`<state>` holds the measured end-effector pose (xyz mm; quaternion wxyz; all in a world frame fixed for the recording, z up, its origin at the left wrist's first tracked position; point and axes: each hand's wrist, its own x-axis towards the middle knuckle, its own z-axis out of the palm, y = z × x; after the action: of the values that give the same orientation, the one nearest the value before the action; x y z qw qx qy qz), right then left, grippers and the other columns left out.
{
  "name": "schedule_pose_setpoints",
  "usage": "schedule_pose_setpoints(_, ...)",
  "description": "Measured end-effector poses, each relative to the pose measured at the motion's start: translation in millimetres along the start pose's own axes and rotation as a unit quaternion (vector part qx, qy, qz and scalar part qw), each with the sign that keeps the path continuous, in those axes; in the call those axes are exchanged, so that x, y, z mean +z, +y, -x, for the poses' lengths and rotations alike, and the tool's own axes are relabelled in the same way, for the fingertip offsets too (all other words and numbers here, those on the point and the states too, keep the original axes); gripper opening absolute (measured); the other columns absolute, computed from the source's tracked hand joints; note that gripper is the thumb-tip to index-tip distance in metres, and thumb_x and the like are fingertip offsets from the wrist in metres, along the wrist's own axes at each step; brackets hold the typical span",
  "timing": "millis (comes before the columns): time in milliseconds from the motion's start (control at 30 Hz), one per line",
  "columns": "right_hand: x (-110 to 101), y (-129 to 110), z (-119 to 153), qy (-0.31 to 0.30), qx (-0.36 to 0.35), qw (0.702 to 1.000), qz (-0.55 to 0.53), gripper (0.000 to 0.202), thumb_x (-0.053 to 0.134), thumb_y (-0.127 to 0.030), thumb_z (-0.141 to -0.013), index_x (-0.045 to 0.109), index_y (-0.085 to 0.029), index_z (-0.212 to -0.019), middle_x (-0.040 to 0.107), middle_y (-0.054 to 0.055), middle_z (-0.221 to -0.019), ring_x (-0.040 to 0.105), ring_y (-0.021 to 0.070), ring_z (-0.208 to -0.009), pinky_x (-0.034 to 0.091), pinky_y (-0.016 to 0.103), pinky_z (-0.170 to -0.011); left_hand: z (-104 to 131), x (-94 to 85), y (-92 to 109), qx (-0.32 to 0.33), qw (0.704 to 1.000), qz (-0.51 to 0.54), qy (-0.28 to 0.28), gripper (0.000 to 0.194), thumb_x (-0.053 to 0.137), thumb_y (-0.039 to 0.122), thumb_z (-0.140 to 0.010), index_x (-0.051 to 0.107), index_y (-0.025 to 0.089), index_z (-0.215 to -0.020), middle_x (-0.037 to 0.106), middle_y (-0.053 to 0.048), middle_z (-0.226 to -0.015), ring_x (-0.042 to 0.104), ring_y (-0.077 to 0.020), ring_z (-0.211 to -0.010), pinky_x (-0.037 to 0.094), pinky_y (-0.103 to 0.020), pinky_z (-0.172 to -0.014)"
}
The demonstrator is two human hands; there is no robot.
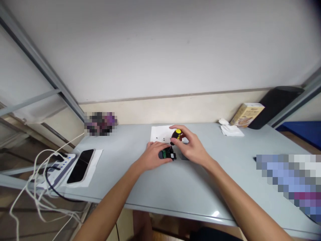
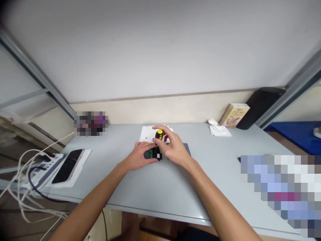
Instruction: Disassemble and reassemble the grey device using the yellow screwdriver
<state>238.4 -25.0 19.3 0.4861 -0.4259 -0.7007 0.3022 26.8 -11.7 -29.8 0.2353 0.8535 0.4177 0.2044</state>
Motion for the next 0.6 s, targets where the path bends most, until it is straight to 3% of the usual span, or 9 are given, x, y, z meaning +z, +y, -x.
schedule_pose_setpoints(100,14.0,3.2,-0.2,0.071,0.017,0.996,-0.046,0.019,0.067,-0.039,-0.094,0.053,-0.026,-0.091,0.062,0.000,-0.091,0.055,0.0164,-0.076,0.046,0.033,-0.074,0.3,-0.8,0.7,0.000,1.000,0.008,-0.001,0.050,0.081,0.046,-0.086,0.064,0.032,-0.132,0.070,-0.003,-0.136,0.060,-0.0298,-0.130,0.034,-0.049,-0.115)
schedule_pose_setpoints(167,22.6,6.0,-0.6,0.111,0.027,0.984,-0.134,0.027,0.065,-0.044,-0.096,0.046,-0.026,-0.090,0.064,0.001,-0.094,0.059,0.0162,-0.079,0.048,0.033,-0.077,0.7,-0.4,0.3,0.000,1.000,0.013,0.001,0.044,0.081,0.045,-0.086,0.065,0.030,-0.124,0.072,-0.003,-0.130,0.062,-0.0292,-0.126,0.035,-0.048,-0.113)
schedule_pose_setpoints(267,29.3,8.2,-1.2,0.099,0.047,0.967,-0.229,0.034,0.068,-0.054,-0.093,0.046,-0.028,-0.099,0.061,-0.004,-0.079,0.061,0.0164,-0.070,0.049,0.033,-0.072,1.5,0.9,-1.6,0.011,1.000,0.012,0.012,0.031,0.081,0.045,-0.086,0.066,0.027,-0.106,0.073,-0.002,-0.128,0.063,-0.0281,-0.123,0.036,-0.047,-0.112)
schedule_pose_setpoints(367,30.5,8.3,-1.2,0.103,0.061,0.964,-0.238,0.042,0.069,-0.064,-0.089,0.053,-0.029,-0.106,0.052,-0.007,-0.066,0.052,0.0152,-0.058,0.044,0.032,-0.064,2.0,1.3,-2.6,0.026,1.000,0.002,0.016,0.025,0.080,0.044,-0.087,0.066,0.026,-0.097,0.071,-0.001,-0.132,0.063,-0.0266,-0.124,0.036,-0.046,-0.112)
schedule_pose_setpoints(500,29.5,8.8,-2.0,0.087,0.078,0.936,-0.333,0.049,0.051,-0.075,-0.094,0.061,-0.028,-0.097,0.052,-0.003,-0.070,0.055,0.0174,-0.067,0.046,0.034,-0.072,1.6,0.0,-1.3,0.020,1.000,-0.003,0.010,0.026,0.081,0.044,-0.087,0.065,0.026,-0.097,0.071,-0.002,-0.134,0.063,-0.0269,-0.124,0.036,-0.047,-0.112)
schedule_pose_setpoints(600,25.6,8.9,-3.8,0.092,0.104,0.916,-0.376,0.044,0.059,-0.069,-0.093,0.066,-0.026,-0.087,0.059,0.001,-0.080,0.059,0.0188,-0.078,0.048,0.034,-0.081,1.4,-1.0,0.2,0.014,1.000,0.000,0.004,0.027,0.081,0.044,-0.087,0.065,0.026,-0.098,0.071,-0.003,-0.134,0.063,-0.0276,-0.125,0.036,-0.048,-0.112)
